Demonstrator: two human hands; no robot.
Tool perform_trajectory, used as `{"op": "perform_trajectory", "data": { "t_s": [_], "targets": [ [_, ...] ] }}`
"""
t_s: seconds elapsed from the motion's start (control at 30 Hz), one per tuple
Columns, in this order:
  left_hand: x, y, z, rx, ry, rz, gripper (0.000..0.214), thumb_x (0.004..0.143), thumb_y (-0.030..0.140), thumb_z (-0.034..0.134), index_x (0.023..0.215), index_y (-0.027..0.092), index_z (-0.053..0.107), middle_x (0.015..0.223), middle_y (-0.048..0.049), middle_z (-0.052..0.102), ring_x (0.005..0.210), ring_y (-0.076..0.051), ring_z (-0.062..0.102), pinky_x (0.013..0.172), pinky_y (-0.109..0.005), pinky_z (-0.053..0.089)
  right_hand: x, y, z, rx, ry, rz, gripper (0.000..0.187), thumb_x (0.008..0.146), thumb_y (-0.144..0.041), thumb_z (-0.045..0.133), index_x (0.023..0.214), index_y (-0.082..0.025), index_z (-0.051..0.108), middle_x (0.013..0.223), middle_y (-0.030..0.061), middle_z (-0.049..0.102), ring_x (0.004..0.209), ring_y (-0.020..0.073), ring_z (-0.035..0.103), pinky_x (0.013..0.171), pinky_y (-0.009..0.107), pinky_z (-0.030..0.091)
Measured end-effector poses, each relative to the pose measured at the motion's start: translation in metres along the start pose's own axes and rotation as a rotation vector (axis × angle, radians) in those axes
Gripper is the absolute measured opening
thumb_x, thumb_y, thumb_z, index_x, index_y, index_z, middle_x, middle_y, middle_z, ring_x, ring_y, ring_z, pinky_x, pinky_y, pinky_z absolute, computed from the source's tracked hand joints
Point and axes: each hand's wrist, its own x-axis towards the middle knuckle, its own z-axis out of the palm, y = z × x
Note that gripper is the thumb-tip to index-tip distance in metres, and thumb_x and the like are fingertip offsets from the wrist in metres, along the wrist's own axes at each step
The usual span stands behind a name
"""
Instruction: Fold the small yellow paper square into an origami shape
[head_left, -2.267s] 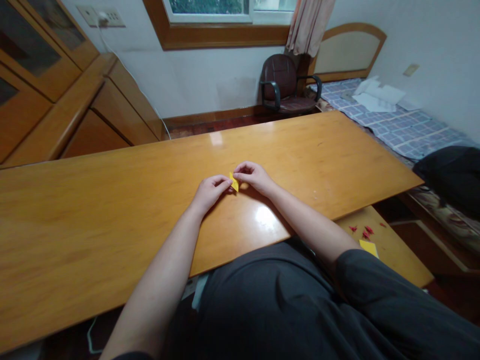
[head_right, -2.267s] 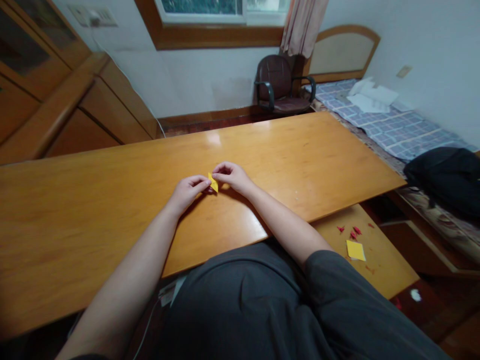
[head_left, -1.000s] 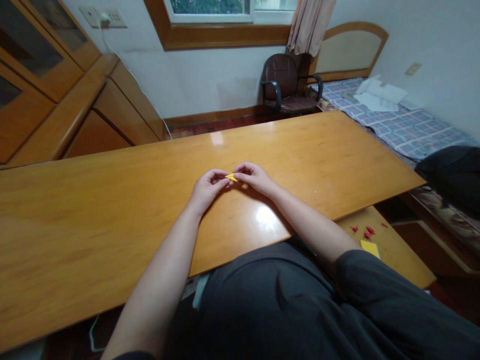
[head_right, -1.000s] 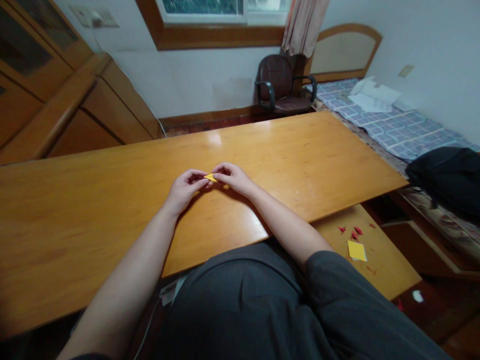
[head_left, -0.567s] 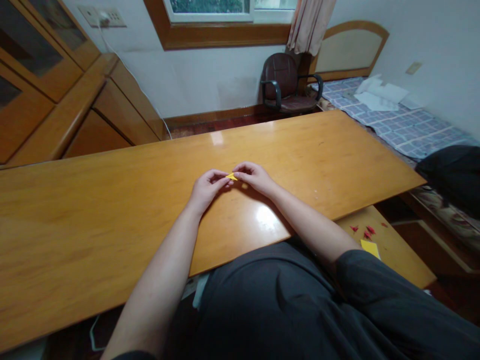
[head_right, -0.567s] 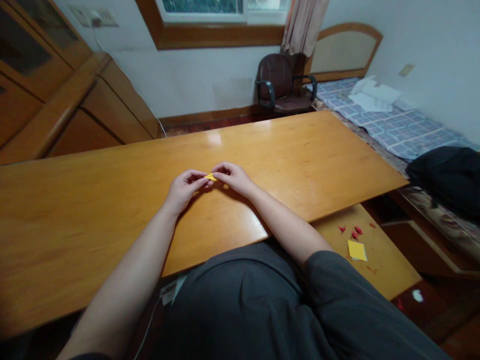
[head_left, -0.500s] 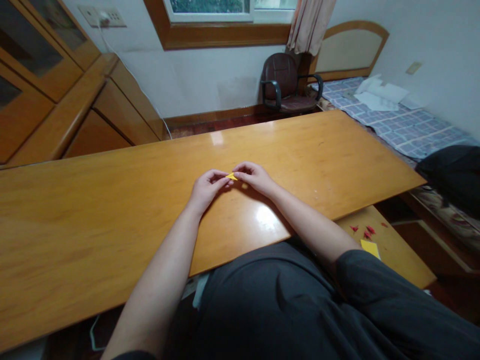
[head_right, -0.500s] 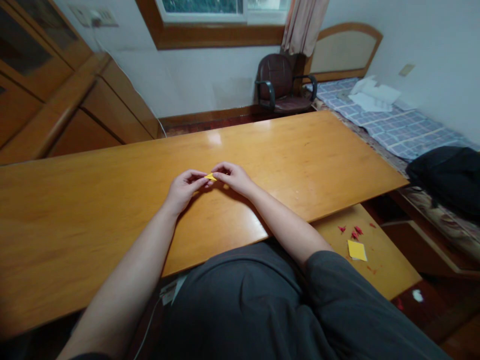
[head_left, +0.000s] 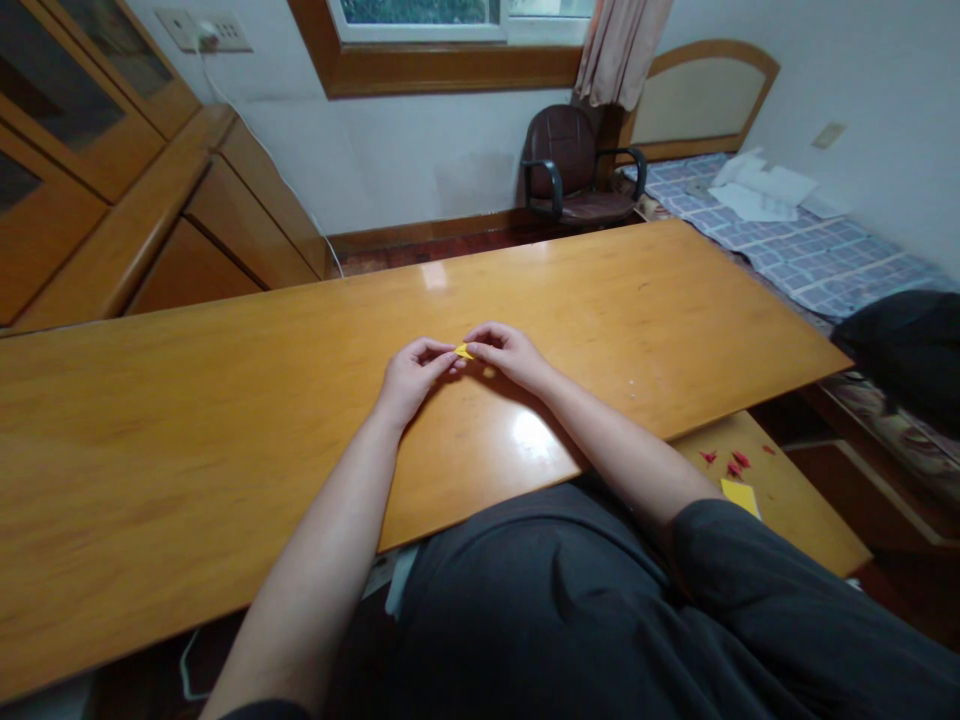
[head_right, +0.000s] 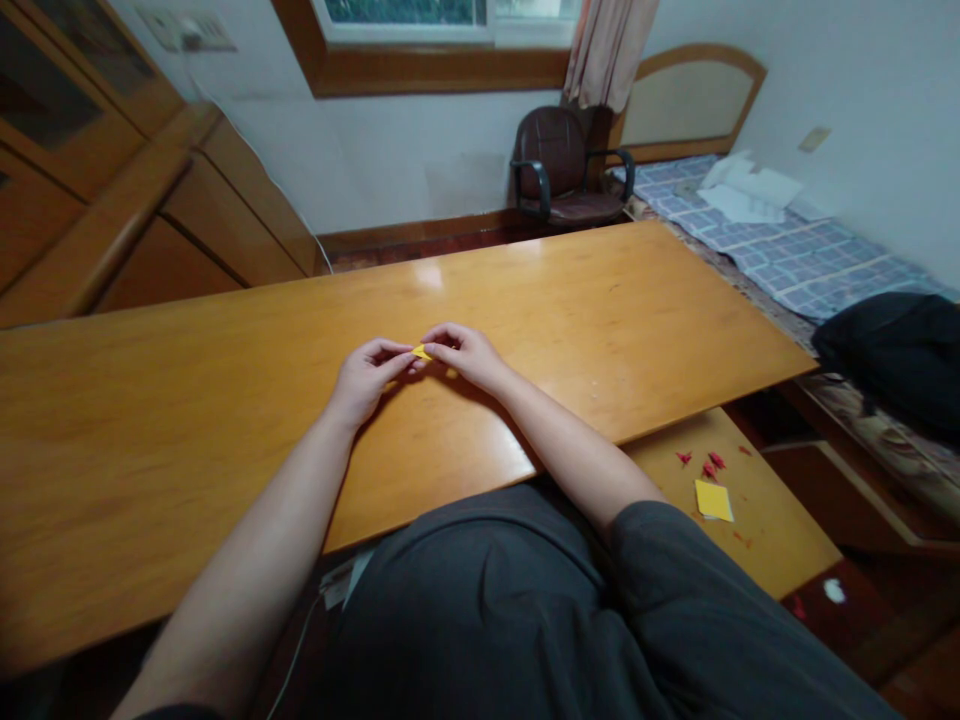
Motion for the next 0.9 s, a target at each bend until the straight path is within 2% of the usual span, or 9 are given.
{"op": "perform_trajectory", "data": {
  "t_s": [0.3,0.53,0.9],
  "targets": [
    [0.0009,-0.0011,0.0001,-0.02,-0.001,0.013,0.044,0.065,0.047,0.085,0.089,0.014,0.067,0.082,-0.0067,0.075,0.076,-0.018,0.072,0.08,-0.036,0.059,-0.0017,-0.0043,0.0018,-0.054,0.007,-0.002,0.031,0.078,-0.041,0.072,0.096,-0.017,0.068,0.085,0.0014,0.069,0.072,0.0118,0.058,0.064,0.023,0.046],
    [-0.0001,0.0017,0.0009,-0.032,-0.003,-0.009,0.042,0.066,0.046,0.084,0.087,0.015,0.065,0.08,-0.0067,0.075,0.074,-0.019,0.072,0.077,-0.035,0.059,-0.0014,-0.0073,0.002,-0.079,0.01,-0.009,0.027,0.076,-0.04,0.071,0.09,-0.016,0.067,0.079,-0.0002,0.066,0.07,0.0115,0.055,0.063,0.023,0.043],
    [0.0001,-0.0003,0.0002,-0.067,-0.019,-0.008,0.038,0.068,0.041,0.083,0.088,0.015,0.066,0.078,-0.006,0.075,0.072,-0.017,0.072,0.073,-0.031,0.058,-0.0012,-0.0063,0.0026,0.007,-0.015,0.026,0.028,0.076,-0.039,0.072,0.091,-0.016,0.067,0.075,-0.0013,0.065,0.066,0.0105,0.055,0.061,0.023,0.043]
  ]
}}
